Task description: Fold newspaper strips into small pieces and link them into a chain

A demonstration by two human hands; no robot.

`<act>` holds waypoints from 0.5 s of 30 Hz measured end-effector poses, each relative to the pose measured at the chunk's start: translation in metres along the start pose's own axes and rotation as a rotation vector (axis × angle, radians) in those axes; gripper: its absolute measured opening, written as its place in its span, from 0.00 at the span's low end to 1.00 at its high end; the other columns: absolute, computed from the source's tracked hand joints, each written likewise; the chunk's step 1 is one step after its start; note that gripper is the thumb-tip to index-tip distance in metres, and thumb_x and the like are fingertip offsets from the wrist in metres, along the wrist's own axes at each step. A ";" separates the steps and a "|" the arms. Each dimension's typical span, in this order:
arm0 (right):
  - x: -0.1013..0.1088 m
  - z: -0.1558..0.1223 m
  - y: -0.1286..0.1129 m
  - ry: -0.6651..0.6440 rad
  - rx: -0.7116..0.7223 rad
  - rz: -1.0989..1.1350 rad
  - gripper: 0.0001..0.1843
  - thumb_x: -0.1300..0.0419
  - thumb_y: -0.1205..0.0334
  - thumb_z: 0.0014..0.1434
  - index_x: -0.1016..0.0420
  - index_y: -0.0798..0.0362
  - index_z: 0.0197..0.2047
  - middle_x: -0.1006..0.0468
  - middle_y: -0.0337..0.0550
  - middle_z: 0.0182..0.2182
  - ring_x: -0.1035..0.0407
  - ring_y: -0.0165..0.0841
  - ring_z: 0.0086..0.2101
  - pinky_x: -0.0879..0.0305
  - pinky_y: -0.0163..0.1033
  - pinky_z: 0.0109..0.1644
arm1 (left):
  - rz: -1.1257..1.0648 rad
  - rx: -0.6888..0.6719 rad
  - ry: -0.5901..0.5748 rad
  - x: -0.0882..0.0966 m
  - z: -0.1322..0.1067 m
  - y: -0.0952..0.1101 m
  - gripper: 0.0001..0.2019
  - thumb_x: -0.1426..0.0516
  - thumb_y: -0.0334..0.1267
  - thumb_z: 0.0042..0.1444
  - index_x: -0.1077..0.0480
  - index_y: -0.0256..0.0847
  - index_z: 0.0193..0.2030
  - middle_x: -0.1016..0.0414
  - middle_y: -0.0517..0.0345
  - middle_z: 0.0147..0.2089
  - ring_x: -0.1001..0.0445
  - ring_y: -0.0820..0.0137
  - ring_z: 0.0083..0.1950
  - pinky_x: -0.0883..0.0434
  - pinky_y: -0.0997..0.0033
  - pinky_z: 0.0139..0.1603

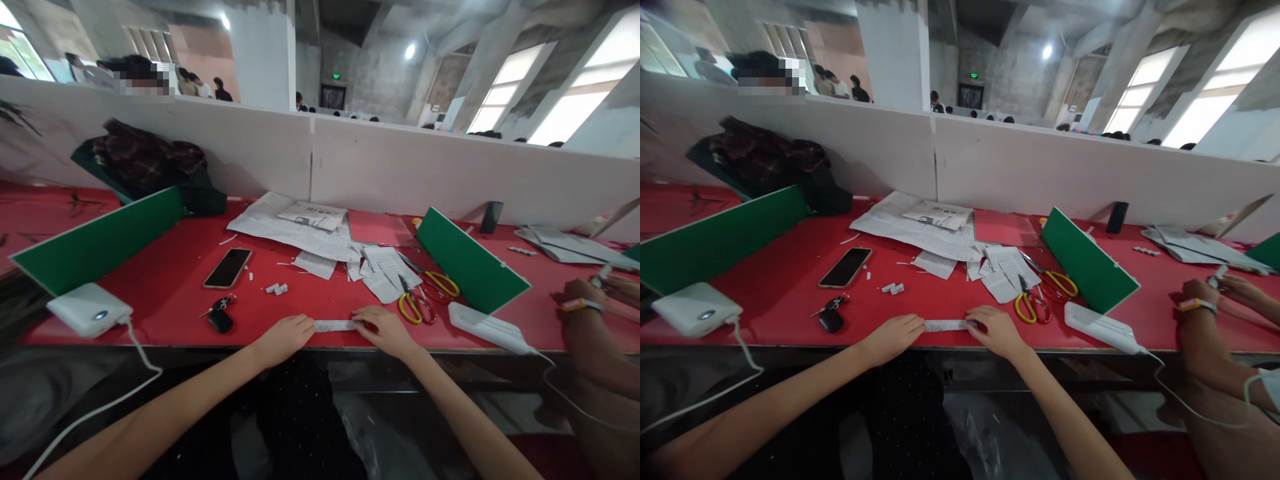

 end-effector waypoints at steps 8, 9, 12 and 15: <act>-0.033 0.024 -0.065 0.076 0.137 -0.231 0.09 0.48 0.63 0.59 0.27 0.52 0.40 0.26 0.43 0.32 0.35 0.34 0.36 0.40 0.40 0.42 | -0.043 0.060 0.007 -0.004 0.001 0.000 0.08 0.51 0.28 0.57 0.34 0.33 0.42 0.31 0.51 0.38 0.34 0.65 0.38 0.33 0.67 0.38; -0.039 0.020 -0.070 0.081 0.150 -0.228 0.10 0.48 0.64 0.59 0.28 0.52 0.42 0.26 0.43 0.32 0.35 0.34 0.36 0.40 0.40 0.42 | -0.051 0.065 0.008 -0.004 0.001 0.000 0.07 0.52 0.28 0.58 0.34 0.33 0.41 0.31 0.51 0.38 0.34 0.65 0.38 0.34 0.66 0.38; -0.053 0.006 -0.075 0.108 0.123 -0.181 0.16 0.49 0.64 0.59 0.32 0.53 0.50 0.26 0.45 0.39 0.36 0.35 0.41 0.40 0.40 0.46 | -0.070 0.070 0.016 -0.004 0.002 -0.001 0.07 0.52 0.28 0.58 0.34 0.34 0.39 0.32 0.51 0.38 0.35 0.65 0.38 0.34 0.66 0.38; -0.061 -0.003 -0.075 0.133 0.059 -0.156 0.20 0.49 0.65 0.58 0.36 0.52 0.55 0.28 0.46 0.45 0.38 0.36 0.45 0.41 0.42 0.50 | -0.106 0.080 0.024 -0.003 0.002 -0.001 0.07 0.53 0.29 0.59 0.34 0.33 0.40 0.32 0.51 0.38 0.35 0.65 0.39 0.35 0.66 0.39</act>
Point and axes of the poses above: each hand's wrist, its own z-axis towards the middle knuckle, its own x-axis out of the back of the hand, y = z × x, the point moved 3 cm from there along z, towards the middle knuckle
